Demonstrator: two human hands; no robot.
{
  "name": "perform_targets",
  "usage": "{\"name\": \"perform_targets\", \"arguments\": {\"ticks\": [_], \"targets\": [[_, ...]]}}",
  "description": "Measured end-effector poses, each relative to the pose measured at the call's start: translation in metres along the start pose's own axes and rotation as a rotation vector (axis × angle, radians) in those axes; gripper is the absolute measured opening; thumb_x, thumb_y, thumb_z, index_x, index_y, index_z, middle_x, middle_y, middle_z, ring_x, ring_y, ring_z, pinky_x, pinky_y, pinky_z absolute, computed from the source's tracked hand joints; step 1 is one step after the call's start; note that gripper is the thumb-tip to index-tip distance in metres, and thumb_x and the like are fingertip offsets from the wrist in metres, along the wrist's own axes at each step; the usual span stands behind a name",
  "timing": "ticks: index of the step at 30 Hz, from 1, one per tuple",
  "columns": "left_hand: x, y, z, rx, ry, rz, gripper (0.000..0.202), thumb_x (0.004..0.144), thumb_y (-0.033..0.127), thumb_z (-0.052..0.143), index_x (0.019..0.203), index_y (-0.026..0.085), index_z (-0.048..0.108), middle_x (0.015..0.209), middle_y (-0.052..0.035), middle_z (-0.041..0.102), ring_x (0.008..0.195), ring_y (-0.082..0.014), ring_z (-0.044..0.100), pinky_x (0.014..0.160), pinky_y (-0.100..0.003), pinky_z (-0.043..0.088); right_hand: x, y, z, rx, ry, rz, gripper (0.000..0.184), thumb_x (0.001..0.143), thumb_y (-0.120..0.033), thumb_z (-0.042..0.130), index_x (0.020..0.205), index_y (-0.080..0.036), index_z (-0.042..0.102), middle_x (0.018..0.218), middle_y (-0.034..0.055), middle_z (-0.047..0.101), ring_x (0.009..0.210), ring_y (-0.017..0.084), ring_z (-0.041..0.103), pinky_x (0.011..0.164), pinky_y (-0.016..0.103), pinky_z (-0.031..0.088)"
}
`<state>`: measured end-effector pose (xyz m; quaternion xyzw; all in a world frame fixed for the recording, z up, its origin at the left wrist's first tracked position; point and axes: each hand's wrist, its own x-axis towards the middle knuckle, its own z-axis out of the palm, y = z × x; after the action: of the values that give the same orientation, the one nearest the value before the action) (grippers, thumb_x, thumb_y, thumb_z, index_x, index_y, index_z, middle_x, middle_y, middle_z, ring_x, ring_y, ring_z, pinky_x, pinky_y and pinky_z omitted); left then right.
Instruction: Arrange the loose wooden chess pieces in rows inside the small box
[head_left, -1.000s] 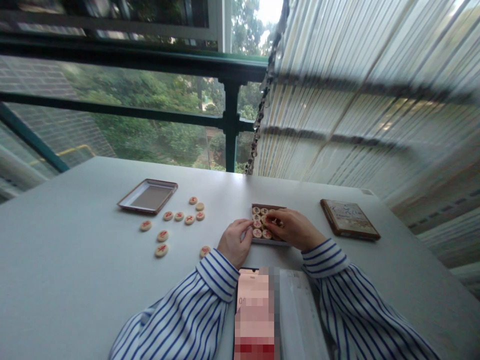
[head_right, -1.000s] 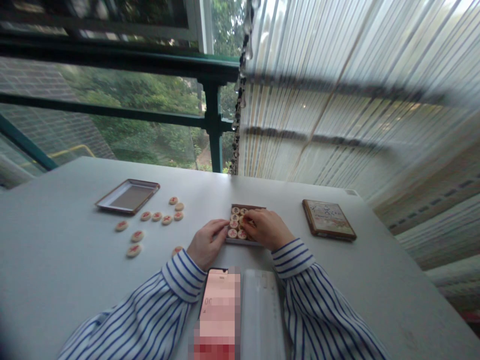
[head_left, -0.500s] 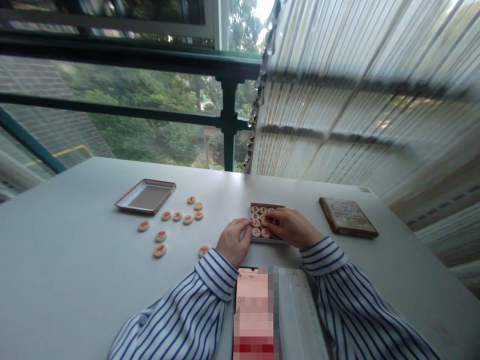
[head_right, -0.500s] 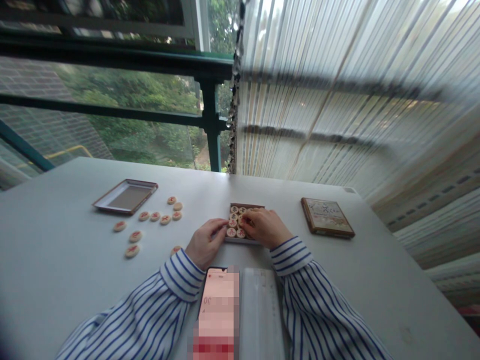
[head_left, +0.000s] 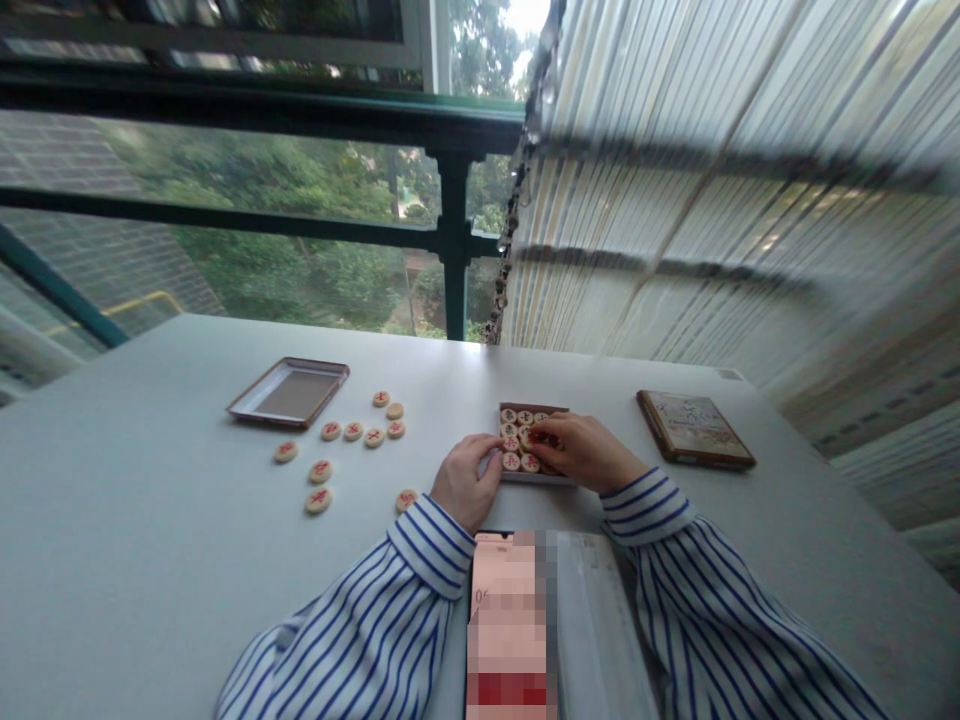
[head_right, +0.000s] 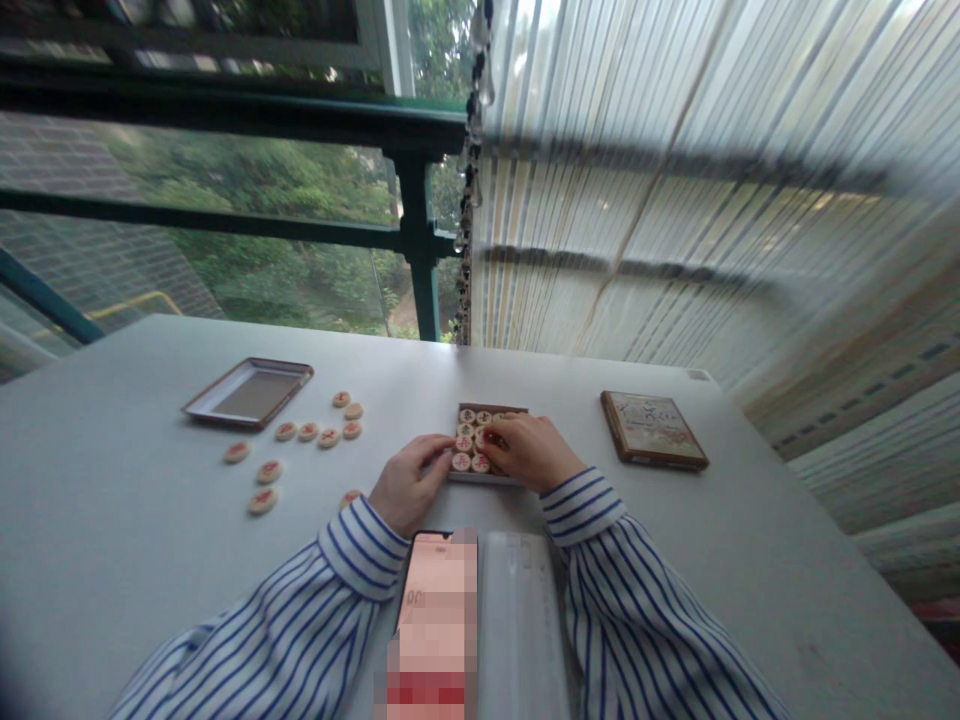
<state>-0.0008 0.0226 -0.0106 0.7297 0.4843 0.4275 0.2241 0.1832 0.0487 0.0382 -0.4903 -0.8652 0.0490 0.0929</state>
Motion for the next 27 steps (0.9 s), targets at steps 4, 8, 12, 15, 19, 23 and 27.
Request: {"name": "perform_targets", "arguments": {"ticks": [4, 8, 12, 15, 19, 23, 27], "targets": [[-0.0004, -0.0006, 0.0004, -0.001, -0.002, -0.010, 0.022, 0.078, 0.016, 0.048, 0.095, 0.014, 0.062, 0.096, -0.0079, 0.064, 0.091, -0.0158, 0.058, 0.085, -0.031, 0.046, -0.0001, 0.0011, 0.0007, 0.005, 0.006, 0.000, 0.024, 0.083, -0.036, 0.045, 0.090, -0.021, 0.063, 0.089, 0.0053, 0.064, 0.081, 0.015, 0.057, 0.069, 0.024, 0.038], [0.0001, -0.0004, 0.0006, -0.005, 0.004, -0.004, 0.021, 0.078, 0.015, 0.048, 0.094, 0.015, 0.062, 0.095, -0.0074, 0.064, 0.090, -0.0159, 0.058, 0.084, -0.031, 0.047, 0.0003, -0.0008, -0.0011, 0.003, -0.001, 0.003, 0.024, 0.084, -0.033, 0.045, 0.095, -0.022, 0.063, 0.092, 0.0051, 0.065, 0.082, 0.015, 0.057, 0.071, 0.025, 0.038], [0.0005, 0.0000, 0.0006, -0.001, 0.003, -0.003, 0.021, 0.078, 0.016, 0.047, 0.094, 0.015, 0.062, 0.095, -0.0077, 0.064, 0.091, -0.0165, 0.058, 0.085, -0.032, 0.047, 0.0006, -0.0029, -0.0032, 0.010, -0.019, 0.016, 0.023, 0.083, -0.032, 0.046, 0.093, -0.022, 0.064, 0.092, 0.0050, 0.065, 0.082, 0.015, 0.057, 0.071, 0.025, 0.039], [0.0006, -0.0001, 0.0006, 0.004, -0.002, -0.005, 0.022, 0.078, 0.016, 0.048, 0.094, 0.014, 0.062, 0.096, -0.0082, 0.064, 0.091, -0.0166, 0.058, 0.085, -0.032, 0.047, 0.0007, -0.0031, -0.0034, 0.013, -0.014, 0.006, 0.022, 0.083, -0.031, 0.046, 0.093, -0.022, 0.064, 0.092, 0.0044, 0.065, 0.081, 0.015, 0.057, 0.071, 0.024, 0.039], [0.0007, -0.0006, 0.0008, 0.001, 0.012, 0.009, 0.021, 0.077, 0.015, 0.048, 0.093, 0.016, 0.062, 0.094, -0.0069, 0.064, 0.090, -0.0161, 0.059, 0.084, -0.032, 0.047, 0.0007, -0.0035, -0.0031, 0.005, -0.017, 0.009, 0.021, 0.082, -0.030, 0.048, 0.092, -0.023, 0.065, 0.091, 0.0041, 0.065, 0.082, 0.015, 0.057, 0.073, 0.025, 0.039], [0.0008, -0.0013, 0.0011, 0.003, 0.010, 0.007, 0.021, 0.077, 0.015, 0.048, 0.093, 0.016, 0.062, 0.094, -0.0068, 0.064, 0.090, -0.0159, 0.059, 0.084, -0.031, 0.047, 0.0005, -0.0047, -0.0037, 0.002, -0.028, 0.009, 0.021, 0.082, -0.030, 0.047, 0.091, -0.023, 0.065, 0.091, 0.0040, 0.065, 0.083, 0.016, 0.058, 0.073, 0.025, 0.039], [0.0007, -0.0019, 0.0012, -0.001, 0.000, 0.008, 0.021, 0.078, 0.016, 0.048, 0.094, 0.015, 0.061, 0.096, -0.0074, 0.064, 0.091, -0.0161, 0.058, 0.085, -0.031, 0.046, 0.0006, -0.0045, -0.0035, 0.008, -0.026, -0.006, 0.021, 0.082, -0.029, 0.047, 0.091, -0.024, 0.065, 0.090, 0.0034, 0.065, 0.084, 0.015, 0.058, 0.074, 0.025, 0.039]]}}
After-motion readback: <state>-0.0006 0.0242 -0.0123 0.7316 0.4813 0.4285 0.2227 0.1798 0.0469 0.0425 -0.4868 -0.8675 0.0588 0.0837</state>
